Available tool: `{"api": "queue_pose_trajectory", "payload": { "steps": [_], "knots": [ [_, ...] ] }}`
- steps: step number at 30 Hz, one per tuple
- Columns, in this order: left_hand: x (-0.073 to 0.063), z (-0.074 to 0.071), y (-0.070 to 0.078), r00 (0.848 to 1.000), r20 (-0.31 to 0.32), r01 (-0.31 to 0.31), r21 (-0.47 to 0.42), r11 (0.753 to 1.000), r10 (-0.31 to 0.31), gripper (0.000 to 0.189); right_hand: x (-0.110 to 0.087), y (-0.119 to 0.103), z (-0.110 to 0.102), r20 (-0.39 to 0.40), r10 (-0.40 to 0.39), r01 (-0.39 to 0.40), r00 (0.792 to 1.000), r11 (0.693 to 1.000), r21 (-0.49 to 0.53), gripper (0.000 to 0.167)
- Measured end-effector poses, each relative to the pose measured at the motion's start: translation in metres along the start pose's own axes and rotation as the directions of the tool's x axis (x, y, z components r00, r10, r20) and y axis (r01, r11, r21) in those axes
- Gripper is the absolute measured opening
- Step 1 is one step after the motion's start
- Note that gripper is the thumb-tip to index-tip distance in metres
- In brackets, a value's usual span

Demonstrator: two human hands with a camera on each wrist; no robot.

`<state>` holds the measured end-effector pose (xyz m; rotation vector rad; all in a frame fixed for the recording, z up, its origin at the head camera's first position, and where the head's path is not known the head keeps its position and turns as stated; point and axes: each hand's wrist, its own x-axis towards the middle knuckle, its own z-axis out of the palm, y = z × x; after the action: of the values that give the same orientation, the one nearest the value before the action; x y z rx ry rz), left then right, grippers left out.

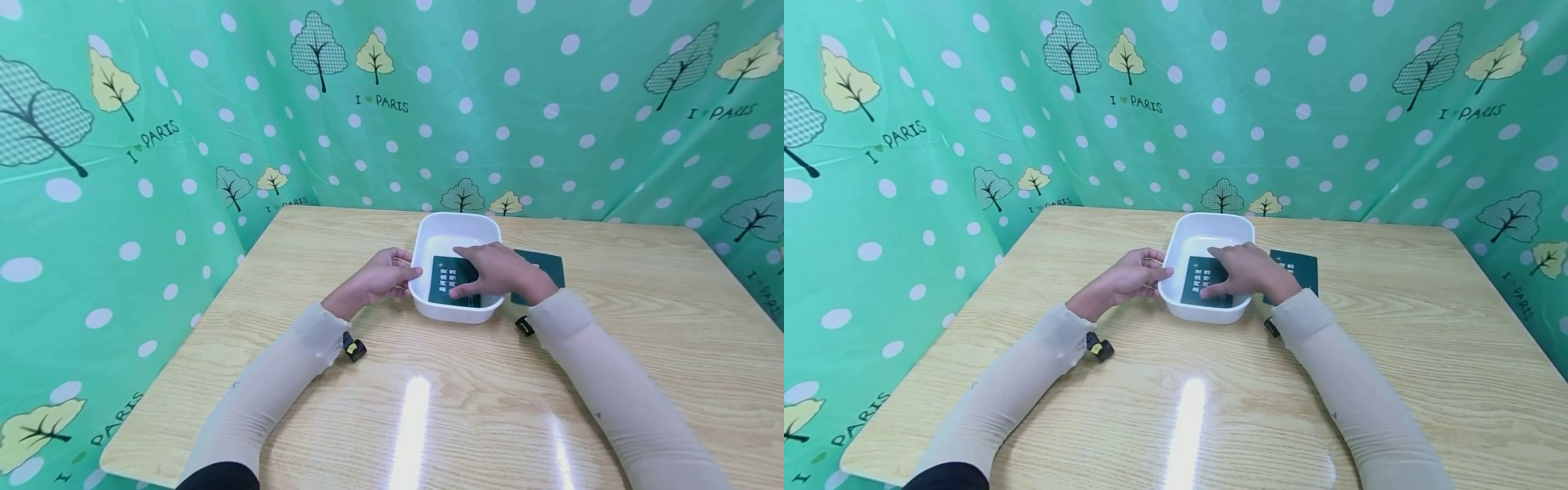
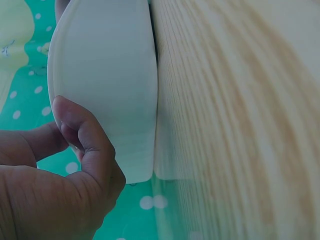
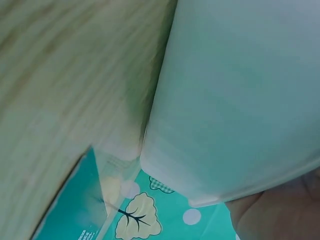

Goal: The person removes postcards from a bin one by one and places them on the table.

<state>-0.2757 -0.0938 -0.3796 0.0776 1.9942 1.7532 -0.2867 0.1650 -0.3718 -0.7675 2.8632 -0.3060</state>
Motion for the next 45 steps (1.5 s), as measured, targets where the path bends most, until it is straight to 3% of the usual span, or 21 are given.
{"api": "queue_pose_trajectory", "payload": {
  "steps": [11,19,28,45],
  "knots": [
    [0.002,0.0,-0.001,1.0,-0.005,-0.001,0.002,1.0,0.001,0.04,0.001,-0.006,-0.001,0.061,0.032,-0.027,0.998,0.997,-0.078,0.107],
    [0.001,0.0,-0.001,1.0,0.0,0.0,0.001,1.0,0.0,0.041,0.001,-0.006,0.002,0.037,0.047,-0.044,0.998,0.995,-0.091,0.109],
    [-0.002,0.001,0.002,1.0,0.0,-0.004,-0.008,1.0,0.004,0.041,-0.001,-0.007,0.002,-0.028,0.046,-0.047,0.999,0.998,-0.051,0.116],
    [0.0,0.001,0.001,1.0,-0.006,-0.007,-0.004,1.0,0.007,0.04,0.001,-0.01,-0.007,-0.058,0.058,-0.049,0.997,0.988,0.148,0.093]
  ]
}}
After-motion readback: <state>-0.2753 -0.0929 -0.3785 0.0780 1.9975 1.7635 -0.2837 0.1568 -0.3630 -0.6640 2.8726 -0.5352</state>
